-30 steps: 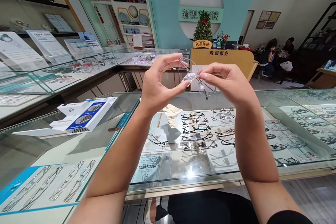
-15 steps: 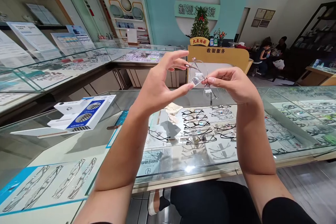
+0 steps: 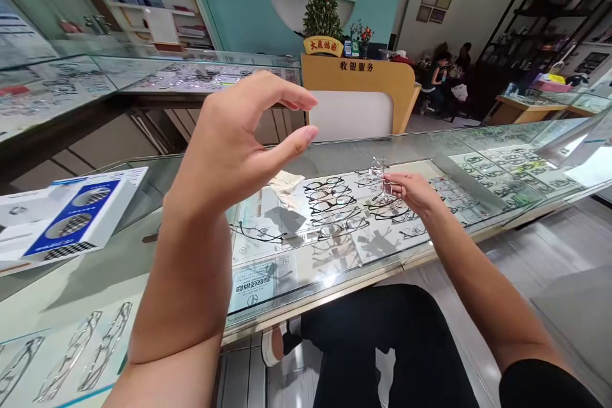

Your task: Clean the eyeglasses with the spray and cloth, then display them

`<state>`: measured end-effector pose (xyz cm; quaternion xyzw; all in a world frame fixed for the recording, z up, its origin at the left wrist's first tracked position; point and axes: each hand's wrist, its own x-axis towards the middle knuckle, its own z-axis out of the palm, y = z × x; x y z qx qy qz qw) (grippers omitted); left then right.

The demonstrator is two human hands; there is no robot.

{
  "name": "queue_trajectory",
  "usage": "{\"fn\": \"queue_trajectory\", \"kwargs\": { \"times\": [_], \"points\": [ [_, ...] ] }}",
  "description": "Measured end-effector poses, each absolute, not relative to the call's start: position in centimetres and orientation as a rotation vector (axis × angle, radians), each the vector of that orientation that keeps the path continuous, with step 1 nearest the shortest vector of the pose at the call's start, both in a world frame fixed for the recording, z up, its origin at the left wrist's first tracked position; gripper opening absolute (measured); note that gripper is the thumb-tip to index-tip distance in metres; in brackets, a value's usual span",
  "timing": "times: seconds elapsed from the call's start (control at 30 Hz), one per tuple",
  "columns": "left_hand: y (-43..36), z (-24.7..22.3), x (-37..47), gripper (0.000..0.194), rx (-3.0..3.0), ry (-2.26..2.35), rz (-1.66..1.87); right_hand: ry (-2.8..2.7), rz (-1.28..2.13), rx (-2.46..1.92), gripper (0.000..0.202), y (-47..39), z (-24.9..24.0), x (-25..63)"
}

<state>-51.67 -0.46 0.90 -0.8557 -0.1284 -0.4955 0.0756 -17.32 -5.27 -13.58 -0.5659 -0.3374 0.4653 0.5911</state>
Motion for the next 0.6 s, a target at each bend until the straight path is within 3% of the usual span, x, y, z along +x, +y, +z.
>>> {"fn": "queue_trajectory", "kwargs": {
  "times": [0.13,0.27,0.4,0.6],
  "points": [
    [-0.5,0.9,-51.6,0.025,-2.591,-0.357,-1.448,-0.759,0.935,-1.614,0.011,-5.1,-14.3,-15.5],
    [-0.4,1.0,-51.6,0.023,-2.620,-0.382,-1.393,-0.766,0.791,-1.821,0.017,-3.7,-14.6,-13.5],
    [-0.5,1.0,-51.7,0.037,-2.607,-0.419,-1.343,-0.783,0.669,-2.018,0.027,-1.8,-14.9,-11.7],
    [-0.8,0.9,-51.6,0.043,-2.586,-0.471,-1.353,-0.798,0.627,-2.184,0.017,1.2,-15.7,-10.8]
  ]
}}
